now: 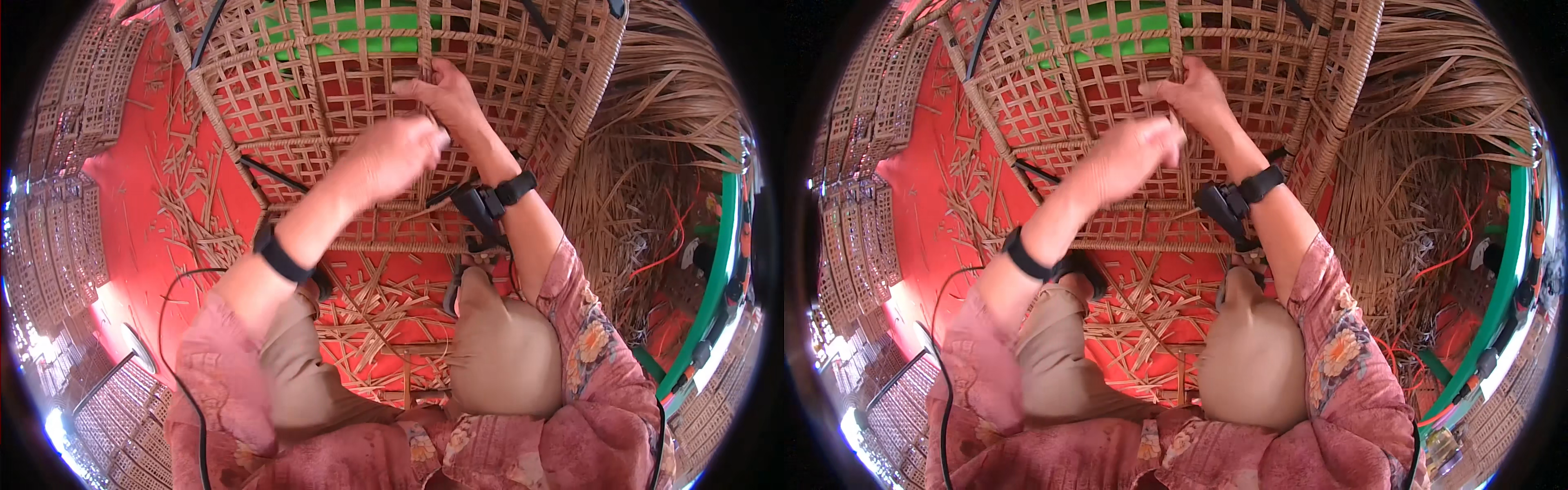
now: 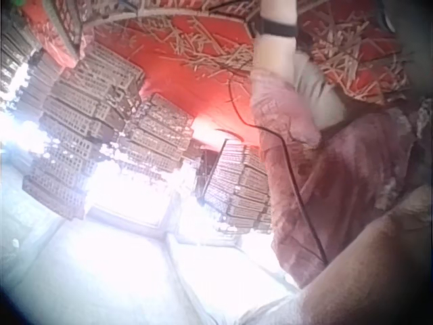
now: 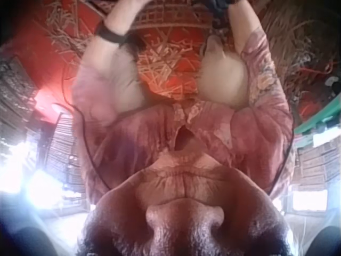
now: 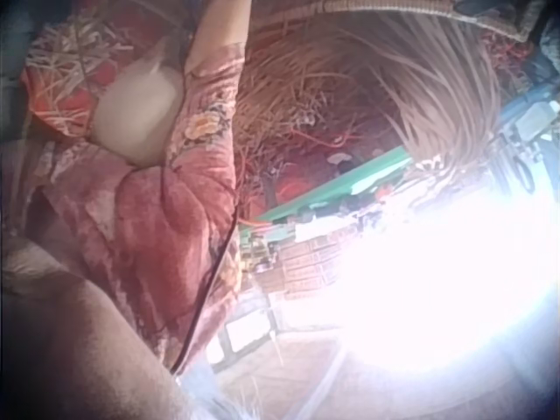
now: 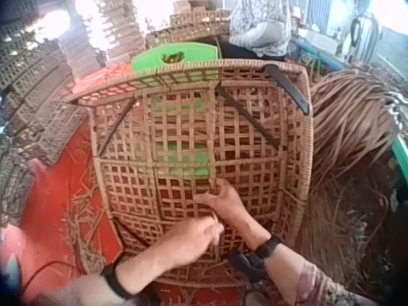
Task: The person is weaving a bamboo chair or large basket using bamboo strips.
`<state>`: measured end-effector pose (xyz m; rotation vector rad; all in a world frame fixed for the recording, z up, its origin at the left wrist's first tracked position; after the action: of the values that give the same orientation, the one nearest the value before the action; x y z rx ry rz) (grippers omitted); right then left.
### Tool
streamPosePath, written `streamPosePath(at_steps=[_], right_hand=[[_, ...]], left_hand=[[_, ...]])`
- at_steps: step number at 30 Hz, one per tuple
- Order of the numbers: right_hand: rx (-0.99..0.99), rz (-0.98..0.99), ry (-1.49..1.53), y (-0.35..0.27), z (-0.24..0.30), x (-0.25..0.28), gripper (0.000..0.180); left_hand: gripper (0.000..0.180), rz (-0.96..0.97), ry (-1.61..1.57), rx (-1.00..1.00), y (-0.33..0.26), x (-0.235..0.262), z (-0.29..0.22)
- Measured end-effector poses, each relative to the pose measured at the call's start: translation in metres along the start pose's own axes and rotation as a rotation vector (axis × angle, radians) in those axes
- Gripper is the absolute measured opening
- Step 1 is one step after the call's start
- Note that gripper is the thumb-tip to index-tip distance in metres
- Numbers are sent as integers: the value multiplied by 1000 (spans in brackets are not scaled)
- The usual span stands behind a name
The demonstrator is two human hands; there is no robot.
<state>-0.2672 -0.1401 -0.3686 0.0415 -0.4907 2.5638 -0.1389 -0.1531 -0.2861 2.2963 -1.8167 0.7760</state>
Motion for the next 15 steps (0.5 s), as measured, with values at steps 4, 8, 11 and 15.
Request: streamPosePath(at_steps=[4, 8, 11, 15], right_hand=[[89, -38, -572, 6, 16, 6, 47], [92, -64, -289, 13, -13, 23, 36], [-23, 2, -21, 2, -16, 14, 31], [-148, 35, 169, 5, -26, 12, 30]], left_hand=[[26, 482, 129, -241, -75, -30, -61], [24, 867, -166, -288, -170, -19, -135], [30, 927, -461, -332, -182, -2, -163], [28, 803, -516, -542, -186, -10, -142]])
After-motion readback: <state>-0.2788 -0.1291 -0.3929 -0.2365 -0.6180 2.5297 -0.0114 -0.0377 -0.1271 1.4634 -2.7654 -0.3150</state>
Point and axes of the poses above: each hand's wrist, its own y-axis towards the middle knuckle, its own x-axis out of the back of the hand, z = x × y, the point moved 5 cm from there along y, towards the middle knuckle, and after that the axes turned 10 degrees about -x, right-handed, at the moved point
